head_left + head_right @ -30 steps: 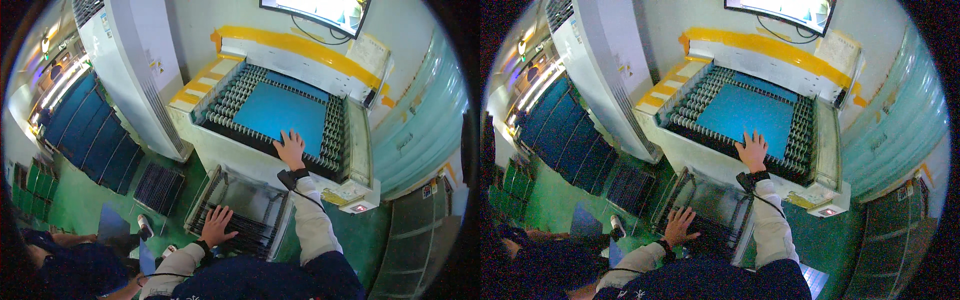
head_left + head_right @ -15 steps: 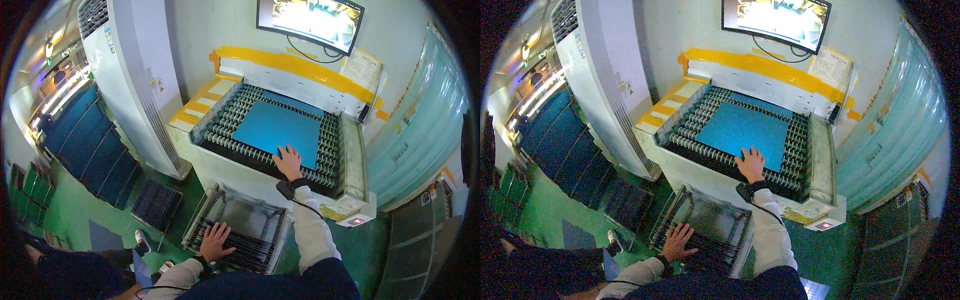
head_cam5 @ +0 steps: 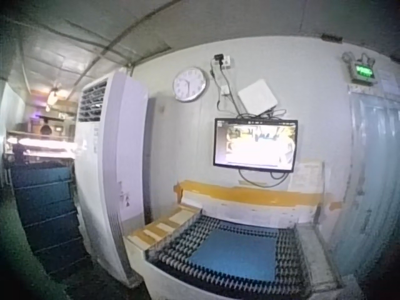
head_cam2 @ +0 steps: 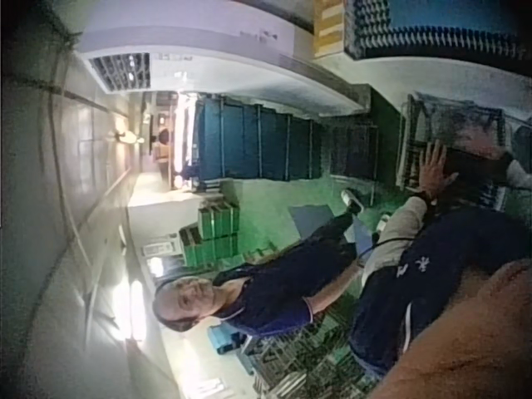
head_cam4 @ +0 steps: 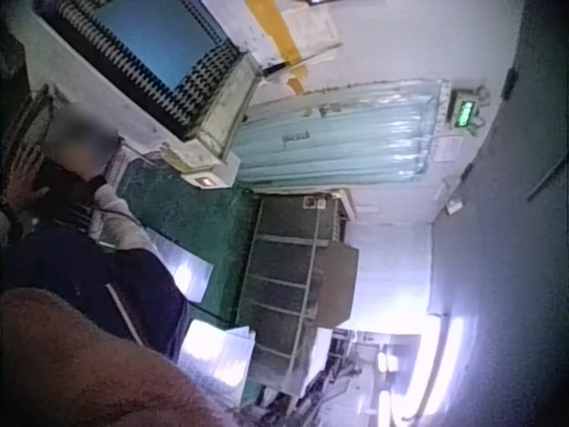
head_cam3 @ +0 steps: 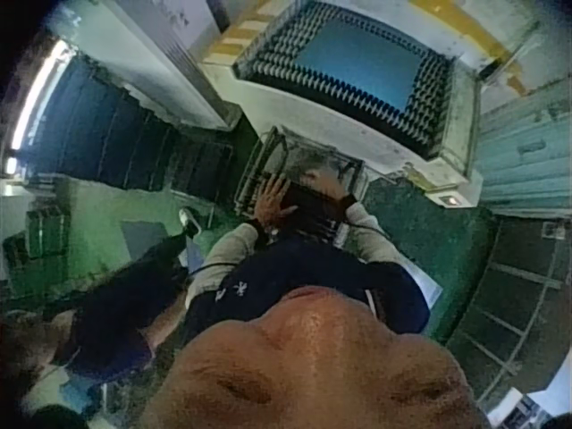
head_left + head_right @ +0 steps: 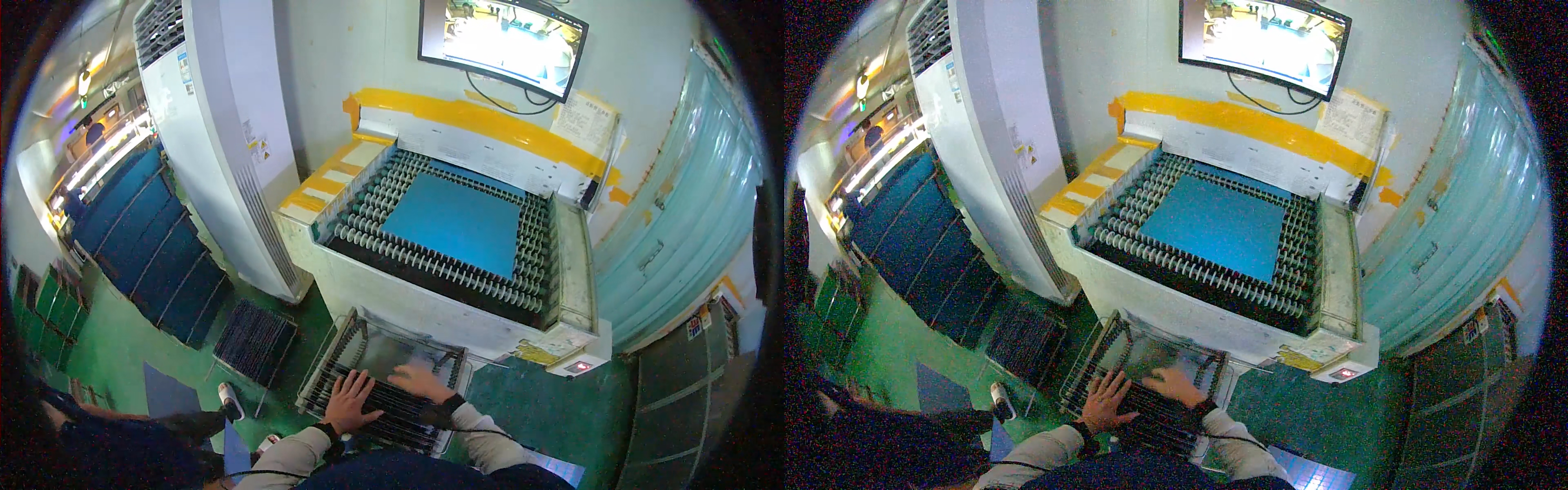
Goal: Feeding blue rectangular plates from a metal rack into an industrial processing machine.
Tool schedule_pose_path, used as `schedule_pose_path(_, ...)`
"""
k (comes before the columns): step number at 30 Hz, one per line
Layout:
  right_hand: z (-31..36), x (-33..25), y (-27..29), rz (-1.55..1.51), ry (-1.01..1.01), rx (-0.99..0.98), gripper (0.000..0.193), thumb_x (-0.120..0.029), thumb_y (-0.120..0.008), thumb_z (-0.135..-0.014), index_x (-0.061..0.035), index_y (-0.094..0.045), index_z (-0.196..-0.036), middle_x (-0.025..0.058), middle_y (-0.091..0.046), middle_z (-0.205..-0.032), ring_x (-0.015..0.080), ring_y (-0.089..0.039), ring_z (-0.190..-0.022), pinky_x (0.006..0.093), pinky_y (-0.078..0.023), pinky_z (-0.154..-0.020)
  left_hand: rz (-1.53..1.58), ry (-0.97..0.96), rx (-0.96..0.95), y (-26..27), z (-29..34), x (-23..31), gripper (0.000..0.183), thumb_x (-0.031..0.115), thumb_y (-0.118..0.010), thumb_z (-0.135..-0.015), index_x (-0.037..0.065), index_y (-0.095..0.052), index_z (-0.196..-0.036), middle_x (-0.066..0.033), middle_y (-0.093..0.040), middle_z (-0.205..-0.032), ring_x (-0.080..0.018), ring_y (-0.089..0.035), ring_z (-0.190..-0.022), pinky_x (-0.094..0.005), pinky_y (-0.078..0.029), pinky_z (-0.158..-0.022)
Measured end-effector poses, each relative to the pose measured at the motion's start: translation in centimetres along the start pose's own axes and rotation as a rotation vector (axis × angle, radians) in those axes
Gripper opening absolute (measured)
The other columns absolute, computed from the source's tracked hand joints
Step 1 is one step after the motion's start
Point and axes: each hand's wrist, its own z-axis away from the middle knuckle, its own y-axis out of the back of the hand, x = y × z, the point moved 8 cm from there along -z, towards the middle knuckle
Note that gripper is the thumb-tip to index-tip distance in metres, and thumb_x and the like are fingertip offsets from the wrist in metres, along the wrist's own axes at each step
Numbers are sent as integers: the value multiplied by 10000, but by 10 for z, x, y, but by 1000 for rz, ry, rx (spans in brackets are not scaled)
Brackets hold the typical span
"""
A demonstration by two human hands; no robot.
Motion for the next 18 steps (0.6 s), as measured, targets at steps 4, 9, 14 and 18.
schedule_pose_path(4,19,22,-37,-70,-212,-137,664,-613,-533,-940,-41,-655,-1257,234,-674,-1187,391,-632,-1113,426,-481,-953,-30,1,-22,-2,1,0,873,693,-555,-881,122,-395,-1521,-148,-294,-1602,-365,-225,-1497,-563,-159,-1196)
schedule_pose_path(9,24,9,-30,-23,-237,-77,690,-668,-500,-925,-74,-684,-1223,198,-711,-1100,383,-662,-1046,443,-501,-900,-40,4,-1,-9,8,-6,871,696,-554,-881,132,-393,-1525,-153,-314,-1590,-365,-232,-1494,-562,-168,-1193)
schedule_pose_path(14,14,34,-28,80,-325,5,658,-668,-494,-923,-75,-721,-1096,166,-726,-958,385,-679,-948,477,-514,-824,-15,-5,-4,-10,7,-3,871,694,-566,-876,138,-395,-1525,-158,-343,-1572,-364,-250,-1489,-564,-176,-1190)
schedule_pose_path(18,10,36,-29,237,-268,96,609,-630,-511,-925,-65,-732,-979,177,-721,-931,392,-680,-907,505,-525,-772,-59,-19,22,-10,7,-5,880,699,-572,-868,140,-397,-1524,-162,-339,-1577,-368,-267,-1482,-567,-183,-1186)
